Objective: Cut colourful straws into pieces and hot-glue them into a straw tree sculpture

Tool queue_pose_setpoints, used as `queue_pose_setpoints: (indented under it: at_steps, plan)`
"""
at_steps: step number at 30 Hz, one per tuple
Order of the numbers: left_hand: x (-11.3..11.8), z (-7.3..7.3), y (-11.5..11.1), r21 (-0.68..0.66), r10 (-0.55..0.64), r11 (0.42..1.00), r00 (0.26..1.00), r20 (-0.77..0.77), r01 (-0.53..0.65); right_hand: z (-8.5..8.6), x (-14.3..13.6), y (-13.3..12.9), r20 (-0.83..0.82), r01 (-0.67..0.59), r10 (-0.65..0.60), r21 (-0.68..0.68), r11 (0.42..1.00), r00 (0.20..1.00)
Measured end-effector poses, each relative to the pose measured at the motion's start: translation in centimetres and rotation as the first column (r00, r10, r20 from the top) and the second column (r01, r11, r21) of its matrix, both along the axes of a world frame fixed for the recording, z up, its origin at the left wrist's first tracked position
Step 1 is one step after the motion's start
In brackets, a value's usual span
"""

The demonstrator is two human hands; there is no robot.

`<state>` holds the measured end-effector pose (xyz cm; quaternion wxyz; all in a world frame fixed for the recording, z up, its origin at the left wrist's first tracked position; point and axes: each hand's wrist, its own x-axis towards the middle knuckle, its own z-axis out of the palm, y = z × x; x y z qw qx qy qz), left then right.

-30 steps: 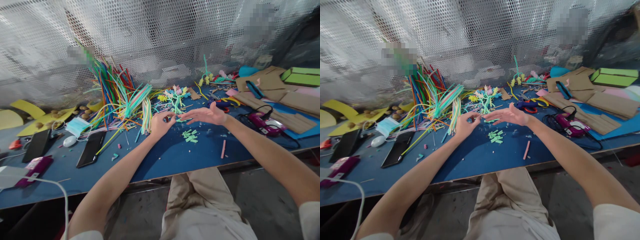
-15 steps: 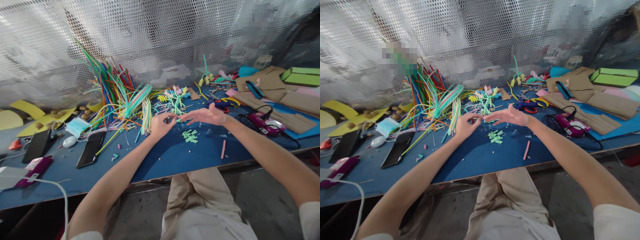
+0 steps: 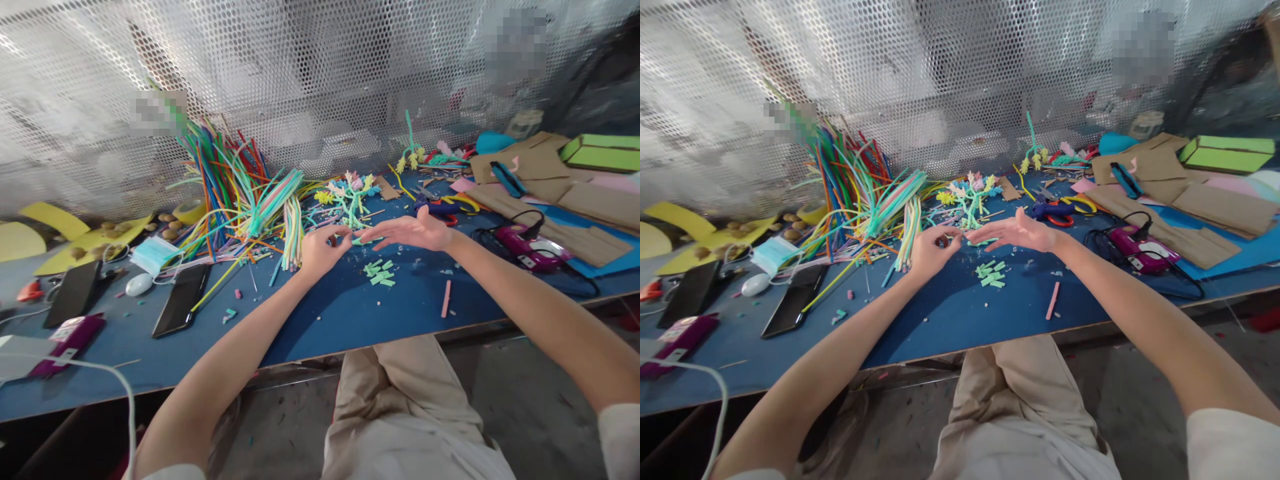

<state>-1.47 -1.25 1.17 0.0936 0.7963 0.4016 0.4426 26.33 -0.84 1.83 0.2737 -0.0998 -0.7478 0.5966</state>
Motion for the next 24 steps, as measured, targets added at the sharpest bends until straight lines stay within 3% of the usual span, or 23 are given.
queue_pose_setpoints:
  at_steps: [9, 11, 13, 15, 18, 20, 22, 24]
  plan:
    - [0.0, 0.0, 0.1, -0.027, 0.016, 0.999, 1.000, 0.006, -0.016, 0.2, -0.2, -0.1, -0.009, 0.017, -0.017, -0.011, 1.000, 1.000]
    - [-0.1, -0.2, 0.2, -0.020, 0.016, 1.000, 1.000, -0.008, -0.016, 0.0, -0.2, 0.1, -0.043, 0.091, -0.090, 0.028, 0.995, 0.995]
    - [-0.1, -0.3, 0.3, -0.029, -0.020, 0.999, 0.998, -0.063, 0.018, -0.1, -0.1, 0.6, -0.114, 0.268, -0.261, 0.054, 0.962, 0.959]
    - [-0.2, -0.4, 0.4, -0.047, -0.071, 0.997, 0.983, -0.167, 0.064, -0.1, 0.4, 1.1, -0.188, 0.494, -0.480, 0.037, 0.869, 0.857]
    - [-0.2, -0.4, 0.4, -0.030, -0.060, 0.998, 0.949, -0.310, 0.054, 0.4, 1.3, 1.6, -0.262, 0.768, -0.740, 0.009, 0.640, 0.620]
    - [-0.3, -0.4, 0.5, -0.003, -0.024, 1.000, 0.944, -0.330, 0.024, 0.7, 1.7, 1.8, -0.257, 0.864, -0.829, 0.052, 0.500, 0.496]
    - [-0.5, -0.5, 0.8, 0.003, -0.013, 1.000, 0.951, -0.310, 0.014, 0.8, 1.8, 1.8, -0.189, 0.884, -0.868, 0.197, 0.424, 0.459]
    - [-0.7, -0.6, 1.1, -0.001, -0.007, 1.000, 0.956, -0.293, 0.007, 0.5, 1.6, 1.9, -0.096, 0.803, -0.855, 0.410, 0.433, 0.510]
